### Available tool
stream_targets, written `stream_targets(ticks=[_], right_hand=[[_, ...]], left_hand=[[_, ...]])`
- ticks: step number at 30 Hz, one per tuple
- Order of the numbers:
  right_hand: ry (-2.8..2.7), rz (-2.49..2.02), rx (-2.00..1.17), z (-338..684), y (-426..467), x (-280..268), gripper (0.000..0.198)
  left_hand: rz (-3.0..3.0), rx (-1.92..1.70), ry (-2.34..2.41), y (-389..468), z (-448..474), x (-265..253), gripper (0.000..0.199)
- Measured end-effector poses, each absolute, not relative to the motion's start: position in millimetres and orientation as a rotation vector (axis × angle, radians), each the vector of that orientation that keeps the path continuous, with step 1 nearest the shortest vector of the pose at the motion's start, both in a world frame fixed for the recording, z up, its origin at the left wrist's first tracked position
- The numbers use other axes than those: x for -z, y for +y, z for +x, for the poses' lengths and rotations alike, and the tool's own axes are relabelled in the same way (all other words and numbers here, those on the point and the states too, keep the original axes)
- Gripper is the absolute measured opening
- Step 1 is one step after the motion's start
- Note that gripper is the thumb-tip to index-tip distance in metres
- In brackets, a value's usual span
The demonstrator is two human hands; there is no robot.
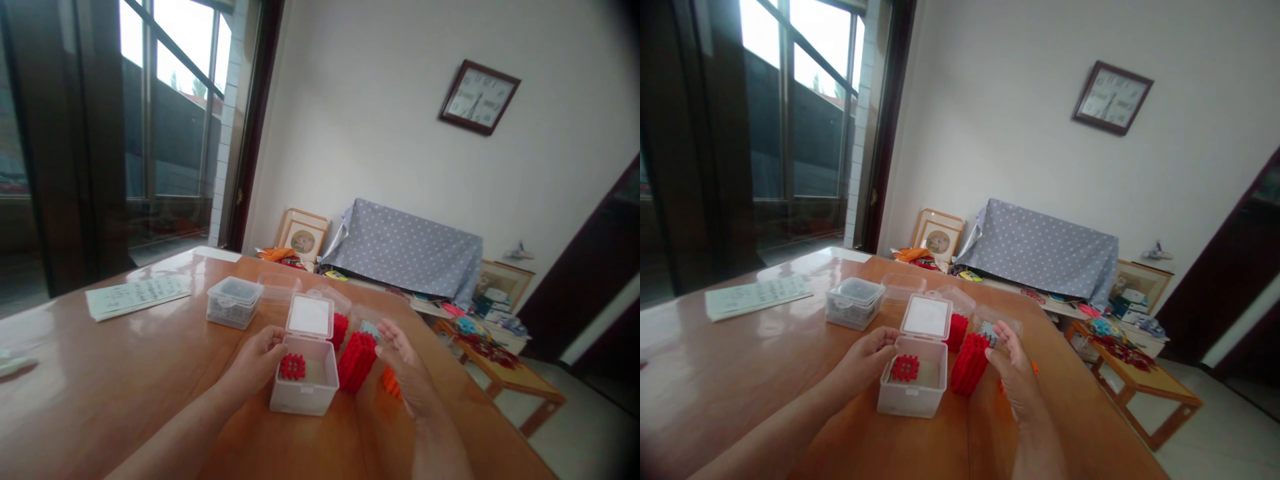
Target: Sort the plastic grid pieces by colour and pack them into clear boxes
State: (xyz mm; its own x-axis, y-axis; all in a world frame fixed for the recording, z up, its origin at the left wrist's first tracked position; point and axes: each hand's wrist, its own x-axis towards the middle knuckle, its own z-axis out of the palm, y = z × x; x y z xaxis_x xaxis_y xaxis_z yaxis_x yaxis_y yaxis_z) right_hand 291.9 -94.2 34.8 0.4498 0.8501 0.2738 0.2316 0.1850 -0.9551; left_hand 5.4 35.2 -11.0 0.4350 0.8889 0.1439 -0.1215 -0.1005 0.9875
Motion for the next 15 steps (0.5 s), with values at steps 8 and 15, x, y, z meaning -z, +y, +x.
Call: stream_targets(ticks=[8,15], right_hand=[[-1.056,-1.378,-0.694,295.5,-93.7,-34.8,0.069],[-1.084,-1.395,-0.710,294.8,-89.6,-35.5,0.070]], left_hand=[[1.444,-0.997,0.717,39.1,4.0,14.2,0.024],[1.447,-0.989,0.713,40.2,4.7,13.7,0.023]])
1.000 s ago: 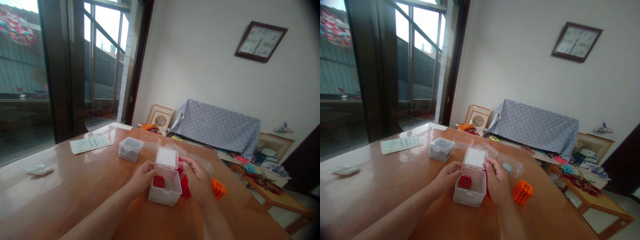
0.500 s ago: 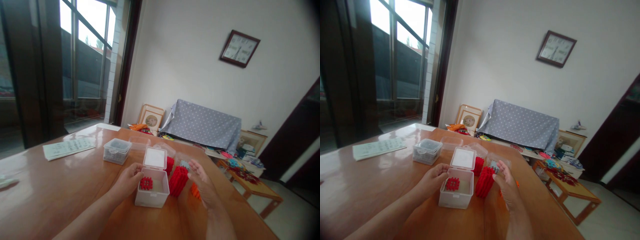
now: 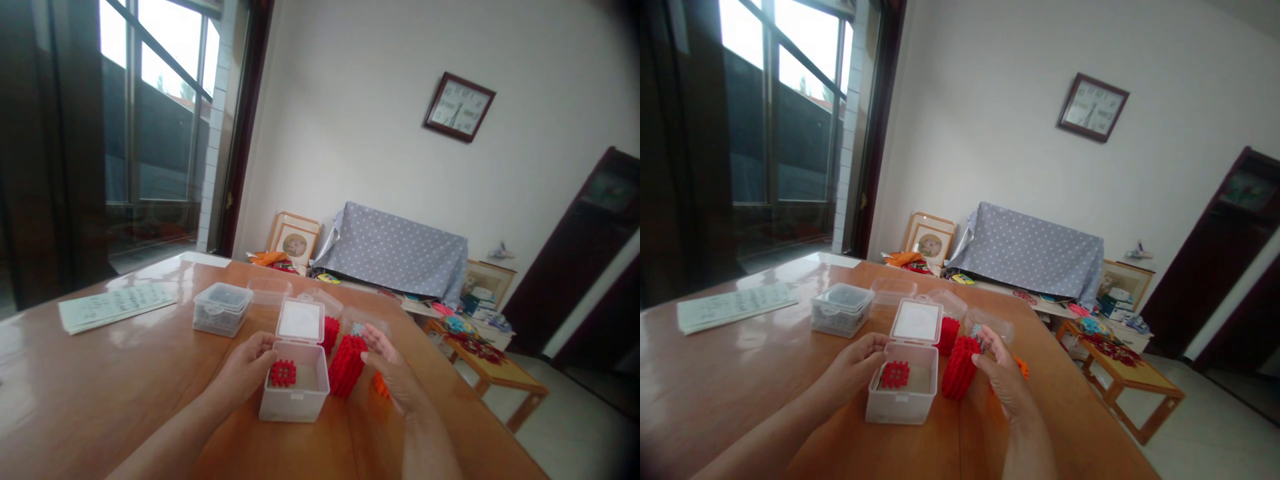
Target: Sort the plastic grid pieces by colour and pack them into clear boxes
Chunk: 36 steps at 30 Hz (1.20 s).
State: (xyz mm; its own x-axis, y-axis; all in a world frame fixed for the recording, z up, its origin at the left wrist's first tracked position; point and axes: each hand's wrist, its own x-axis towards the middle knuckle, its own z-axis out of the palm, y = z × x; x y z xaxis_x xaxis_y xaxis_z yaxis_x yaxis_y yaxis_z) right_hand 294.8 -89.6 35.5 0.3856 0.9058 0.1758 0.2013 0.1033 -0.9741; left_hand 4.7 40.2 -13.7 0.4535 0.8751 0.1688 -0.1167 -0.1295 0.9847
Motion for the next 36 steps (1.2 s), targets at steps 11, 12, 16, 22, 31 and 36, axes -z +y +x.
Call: stream_targets(ticks=[11,12,16,22,31,36], right_hand=[[-1.081,-1.369,-0.712,292.5,-91.0,-38.1,0.071],[-1.076,-1.365,-0.701,292.6,-91.0,-38.4,0.071],[-1.066,-1.326,-0.631,290.8,-93.0,-43.8,0.071],[-1.181,-1.254,-0.650,255.7,-95.3,-56.1,0.064],[-1.631,-1.502,-0.690,175.3,-67.5,-54.8,0.033],[-1.723,-1.597,-0.646,164.4,-49.3,-48.0,0.028]], left_hand=[[1.492,-0.995,0.742,39.1,3.5,13.7,0.020],[1.493,-0.994,0.741,39.5,3.6,14.1,0.020],[1.476,-0.995,0.748,39.0,4.1,12.9,0.021],[1.445,-0.984,0.724,36.9,4.9,11.4,0.020],[1.527,-1.030,0.756,45.4,5.6,26.7,0.020],[1.527,-1.030,0.755,41.6,5.4,21.1,0.021]])
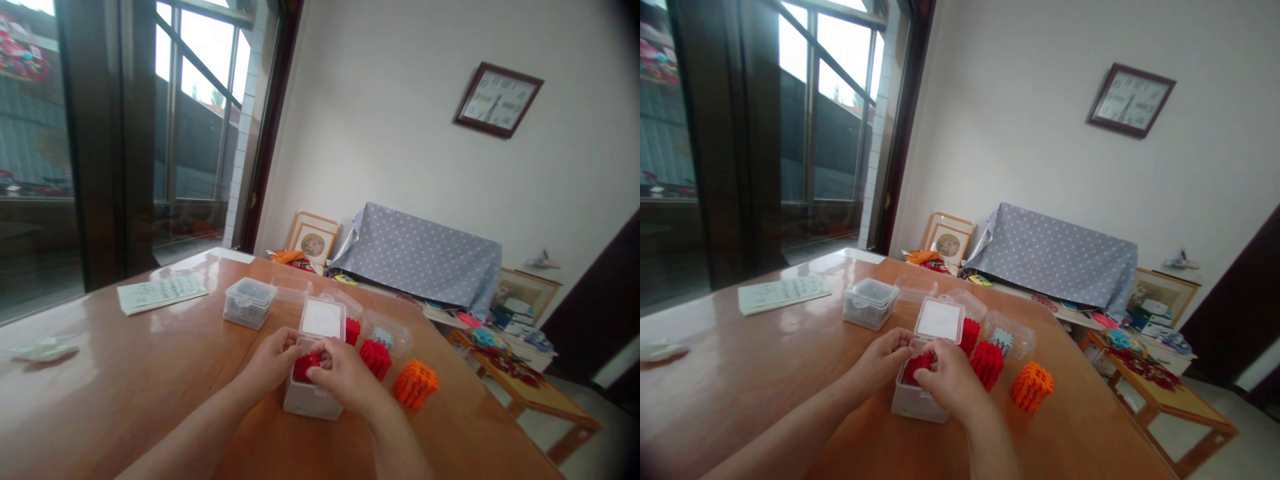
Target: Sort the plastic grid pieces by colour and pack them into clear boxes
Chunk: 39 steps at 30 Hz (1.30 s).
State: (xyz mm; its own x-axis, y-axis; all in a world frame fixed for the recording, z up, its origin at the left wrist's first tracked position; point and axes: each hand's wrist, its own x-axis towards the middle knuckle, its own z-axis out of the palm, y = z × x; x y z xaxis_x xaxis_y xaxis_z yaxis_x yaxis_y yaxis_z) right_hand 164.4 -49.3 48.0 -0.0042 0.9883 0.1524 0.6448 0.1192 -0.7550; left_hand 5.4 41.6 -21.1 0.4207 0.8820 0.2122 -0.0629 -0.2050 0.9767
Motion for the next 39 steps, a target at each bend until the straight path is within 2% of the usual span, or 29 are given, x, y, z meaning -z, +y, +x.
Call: stream_targets(ticks=[7,12,16,21,39], right_hand=[[-1.902,-1.574,-0.617,163.4,-36.9,-41.8,0.018],[-1.971,-1.546,-0.689,162.7,-36.4,-44.3,0.019],[-2.018,-1.561,-0.594,160.9,-38.1,-49.1,0.018],[-2.014,-1.650,-0.458,159.4,-41.1,-54.8,0.025],[-1.901,-1.608,-0.466,164.4,-44.8,-48.9,0.046]], left_hand=[[1.524,-1.043,0.766,36.7,5.9,14.6,0.021],[1.547,-1.055,0.773,39.6,5.9,19.2,0.023],[1.525,-1.047,0.775,40.0,5.7,19.6,0.023],[1.515,-1.050,0.765,39.6,6.3,19.0,0.022],[1.562,-1.062,0.806,39.5,4.3,20.1,0.023]])
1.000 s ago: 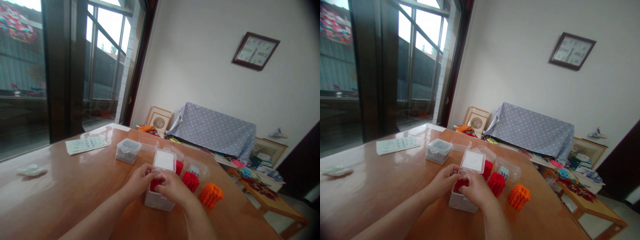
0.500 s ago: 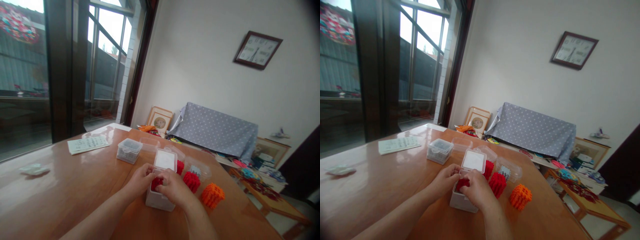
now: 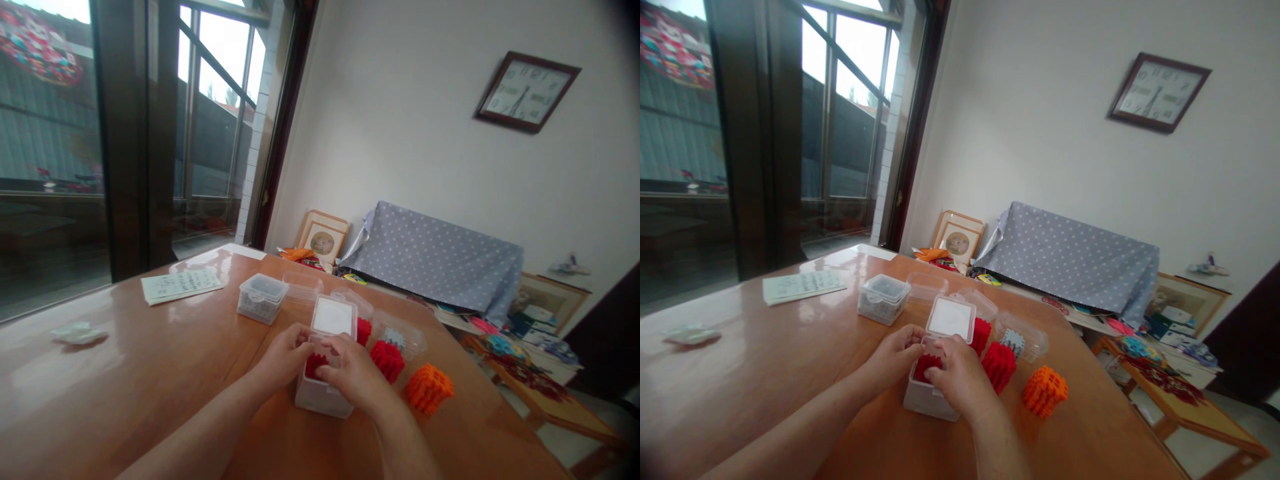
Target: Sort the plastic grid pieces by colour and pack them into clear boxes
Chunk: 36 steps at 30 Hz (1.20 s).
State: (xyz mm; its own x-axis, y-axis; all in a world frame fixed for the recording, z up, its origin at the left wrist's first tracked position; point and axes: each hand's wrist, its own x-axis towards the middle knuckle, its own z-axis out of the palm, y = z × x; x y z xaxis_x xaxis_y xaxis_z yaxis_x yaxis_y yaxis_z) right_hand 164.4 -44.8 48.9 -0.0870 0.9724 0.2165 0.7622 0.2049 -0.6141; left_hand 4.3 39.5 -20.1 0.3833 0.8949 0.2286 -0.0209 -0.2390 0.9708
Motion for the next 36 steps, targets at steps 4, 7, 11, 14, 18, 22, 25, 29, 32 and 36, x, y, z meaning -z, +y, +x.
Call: stream_targets(ticks=[4,7,11,14,18,22,25,29,32,36], right_hand=[[-1.874,-1.626,-0.402,168.2,-45.0,-46.5,0.033],[-1.883,-1.583,-0.389,170.6,-49.1,-45.8,0.028],[-1.800,-1.556,-0.418,171.9,-56.9,-44.8,0.033],[-1.746,-1.535,-0.451,171.5,-61.0,-44.4,0.035],[-1.730,-1.535,-0.517,170.5,-64.3,-43.2,0.036],[-1.756,-1.553,-0.523,166.1,-69.2,-43.4,0.033],[-1.851,-1.607,-0.455,158.0,-75.2,-49.4,0.032],[-2.002,-1.590,-0.319,144.1,-83.5,-60.8,0.033],[-2.059,-1.561,-0.310,136.7,-86.7,-63.8,0.032],[-2.114,-1.610,-0.302,133.2,-85.7,-60.1,0.031]], left_hand=[[1.544,-1.054,0.797,40.1,4.4,21.4,0.024],[1.517,-1.051,0.769,38.0,5.3,18.8,0.022],[1.428,-1.016,0.684,33.8,6.1,11.9,0.026],[1.368,-0.983,0.648,33.6,6.0,11.1,0.029],[1.431,-0.983,0.753,36.5,4.3,14.5,0.025],[1.504,-0.982,0.904,35.3,0.5,11.3,0.020],[1.567,-0.979,1.005,33.1,-3.6,7.6,0.012],[1.724,-1.055,1.079,33.9,-8.1,10.6,0.005],[1.789,-1.085,1.121,35.7,-9.2,16.3,0.009],[1.823,-1.089,1.152,36.5,-8.4,20.2,0.009]])
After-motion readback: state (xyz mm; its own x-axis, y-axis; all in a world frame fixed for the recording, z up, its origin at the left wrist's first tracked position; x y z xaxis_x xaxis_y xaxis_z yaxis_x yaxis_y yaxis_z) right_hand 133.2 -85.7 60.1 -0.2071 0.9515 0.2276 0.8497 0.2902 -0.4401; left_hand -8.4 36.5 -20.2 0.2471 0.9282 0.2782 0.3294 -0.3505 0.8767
